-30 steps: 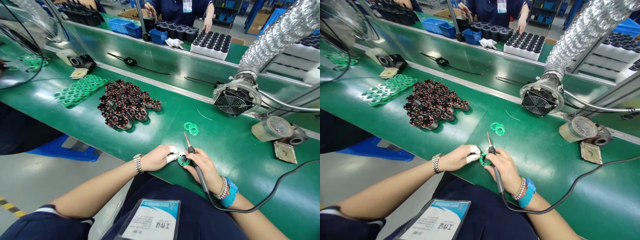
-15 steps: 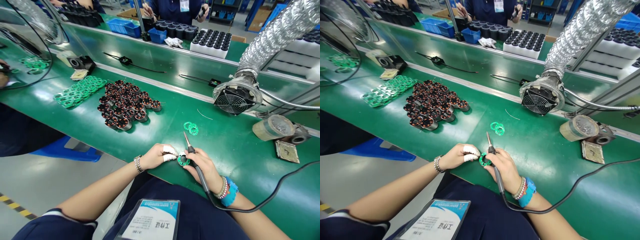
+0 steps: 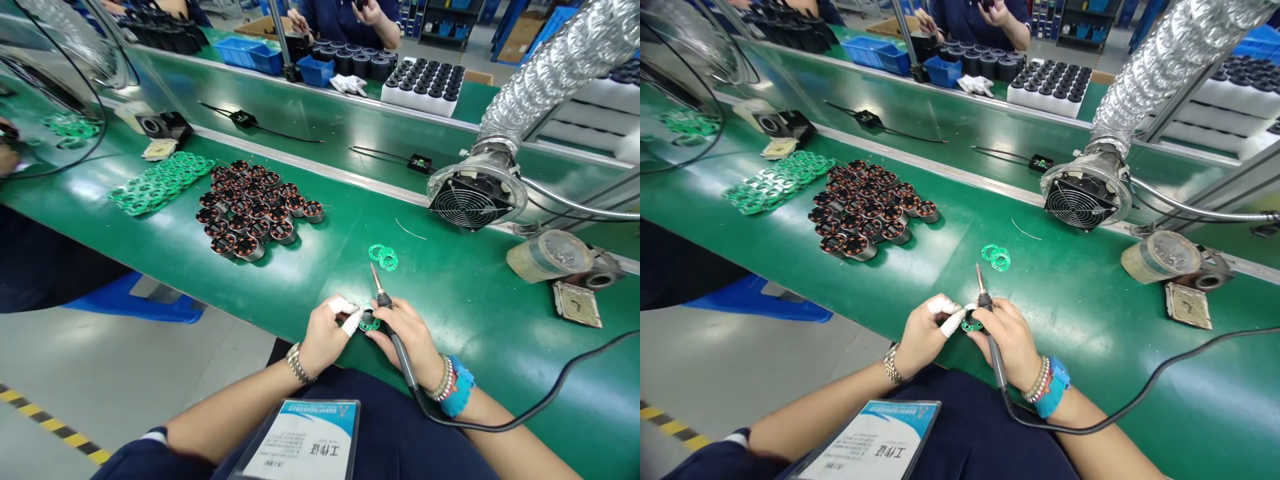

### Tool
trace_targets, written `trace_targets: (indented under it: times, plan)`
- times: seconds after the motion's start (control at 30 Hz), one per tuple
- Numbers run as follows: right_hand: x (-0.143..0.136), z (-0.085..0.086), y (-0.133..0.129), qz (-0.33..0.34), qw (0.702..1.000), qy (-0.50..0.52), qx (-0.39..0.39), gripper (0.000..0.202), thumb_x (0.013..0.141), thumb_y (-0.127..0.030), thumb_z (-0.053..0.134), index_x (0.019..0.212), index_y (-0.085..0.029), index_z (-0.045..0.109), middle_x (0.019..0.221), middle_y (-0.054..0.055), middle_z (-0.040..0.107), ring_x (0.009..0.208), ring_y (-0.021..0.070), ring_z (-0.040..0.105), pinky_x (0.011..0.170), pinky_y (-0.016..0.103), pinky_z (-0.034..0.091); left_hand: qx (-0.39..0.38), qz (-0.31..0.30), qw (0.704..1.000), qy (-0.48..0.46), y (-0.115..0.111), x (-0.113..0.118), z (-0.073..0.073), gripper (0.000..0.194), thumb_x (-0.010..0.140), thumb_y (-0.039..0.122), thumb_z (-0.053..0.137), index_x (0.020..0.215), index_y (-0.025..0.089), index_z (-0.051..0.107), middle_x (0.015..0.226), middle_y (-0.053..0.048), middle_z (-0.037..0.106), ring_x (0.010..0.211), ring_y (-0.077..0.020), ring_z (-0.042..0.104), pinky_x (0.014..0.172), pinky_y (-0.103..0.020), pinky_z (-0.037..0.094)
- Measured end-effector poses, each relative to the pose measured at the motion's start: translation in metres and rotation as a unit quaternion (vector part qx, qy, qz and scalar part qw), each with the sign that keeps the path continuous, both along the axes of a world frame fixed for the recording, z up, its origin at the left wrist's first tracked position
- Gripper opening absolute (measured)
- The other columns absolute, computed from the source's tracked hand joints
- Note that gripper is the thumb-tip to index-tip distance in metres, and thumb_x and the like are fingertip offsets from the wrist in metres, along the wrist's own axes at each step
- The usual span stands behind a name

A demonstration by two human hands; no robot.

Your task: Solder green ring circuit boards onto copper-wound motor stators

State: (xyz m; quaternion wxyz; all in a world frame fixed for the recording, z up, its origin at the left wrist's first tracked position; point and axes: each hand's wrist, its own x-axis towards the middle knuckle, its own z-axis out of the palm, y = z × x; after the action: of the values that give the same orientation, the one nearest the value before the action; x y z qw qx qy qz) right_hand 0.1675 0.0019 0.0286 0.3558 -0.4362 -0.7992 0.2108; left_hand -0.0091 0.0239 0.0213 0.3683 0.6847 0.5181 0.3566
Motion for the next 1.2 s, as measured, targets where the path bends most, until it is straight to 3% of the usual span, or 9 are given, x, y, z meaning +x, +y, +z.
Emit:
trace_targets:
  times: [0.27,0.4,0.5,0.57,0.7,0.8,0.93,1.07,1.2]
  plan:
    - [-0.001,0.0,-0.001,0.002,1.0,0.001,0.002,0.022,0.083,-0.018,0.056,0.104,-0.019,0.052,0.098,0.009,0.065,0.098,0.0225,0.056,0.083,0.04,0.049,0.243,-0.192,0.923,0.229,-0.014,-0.031,0.0,0.039,0.079,0.006,0.041,0.116,0.013,0.05,0.103,-0.014,0.061,0.094,-0.025,0.058,0.076,-0.036,0.052]
    - [0.003,0.003,-0.001,0.003,1.0,0.016,-0.007,0.029,0.08,-0.022,0.061,0.107,-0.019,0.051,0.108,0.01,0.062,0.106,0.0238,0.054,0.088,0.041,0.048,0.097,-0.23,0.946,0.207,0.005,-0.034,0.021,0.036,0.083,0.014,0.045,0.119,0.018,0.047,0.107,-0.011,0.059,0.089,-0.0204,0.059,0.074,-0.032,0.053]
    - [0.012,0.006,0.002,-0.045,0.998,0.035,0.003,0.032,0.079,-0.021,0.062,0.109,-0.019,0.05,0.115,0.011,0.06,0.109,0.0234,0.053,0.091,0.04,0.047,-0.017,-0.241,0.955,0.172,0.017,-0.027,0.029,0.059,0.076,0.031,0.062,0.128,0.019,0.036,0.105,-0.01,0.058,0.072,-0.0162,0.06,0.064,-0.029,0.053]
    - [0.02,0.005,0.005,-0.085,0.996,0.037,0.013,0.03,0.08,-0.018,0.06,0.109,-0.02,0.05,0.116,0.012,0.06,0.107,0.0223,0.056,0.09,0.038,0.048,-0.023,-0.268,0.947,0.177,0.021,-0.017,0.029,0.069,0.068,0.037,0.069,0.127,0.019,0.038,0.11,-0.011,0.057,0.079,-0.0201,0.06,0.071,-0.034,0.052]
    - [0.036,-0.003,0.014,-0.139,0.989,0.029,0.031,0.023,0.084,-0.016,0.053,0.107,-0.019,0.052,0.116,0.012,0.06,0.105,0.0216,0.059,0.089,0.037,0.049,-0.028,-0.287,0.937,0.198,0.039,0.001,0.024,0.049,0.065,0.038,0.072,0.105,0.017,0.054,0.098,-0.008,0.062,0.083,-0.024,0.06,0.073,-0.036,0.049]
    - [0.044,-0.011,0.021,-0.183,0.982,0.051,0.022,0.021,0.087,-0.016,0.047,0.106,-0.02,0.053,0.109,0.01,0.064,0.098,0.0197,0.063,0.084,0.034,0.052,-0.019,-0.242,0.95,0.198,0.091,0.015,0.031,0.045,0.063,0.04,0.072,0.1,0.017,0.057,0.092,-0.006,0.065,0.08,-0.0216,0.061,0.071,-0.032,0.049]
    - [0.047,-0.02,0.024,-0.212,0.974,0.081,-0.015,0.015,0.089,-0.02,0.044,0.098,-0.022,0.055,0.09,0.004,0.068,0.084,0.0161,0.067,0.076,0.028,0.055,0.005,-0.09,0.962,0.258,0.21,0.043,0.046,0.044,0.064,0.041,0.071,0.098,0.016,0.06,0.095,-0.007,0.066,0.088,-0.0232,0.061,0.078,-0.031,0.046]
    - [0.047,-0.027,0.024,-0.198,0.977,0.083,-0.014,0.017,0.088,-0.018,0.046,0.103,-0.023,0.053,0.097,0.005,0.068,0.089,0.0156,0.066,0.077,0.026,0.055,-0.013,-0.002,0.954,0.3,0.32,0.073,0.043,0.055,0.061,0.041,0.073,0.105,0.012,0.057,0.103,-0.015,0.064,0.097,-0.0284,0.059,0.082,-0.033,0.044]
    - [0.048,-0.03,0.028,-0.199,0.974,0.104,0.019,0.018,0.087,-0.013,0.046,0.103,-0.021,0.05,0.104,0.008,0.067,0.095,0.0166,0.065,0.08,0.028,0.055,-0.047,0.04,0.946,0.319,0.369,0.085,0.028,0.061,0.067,0.042,0.07,0.115,0.01,0.052,0.114,-0.018,0.06,0.105,-0.0279,0.057,0.086,-0.032,0.043]
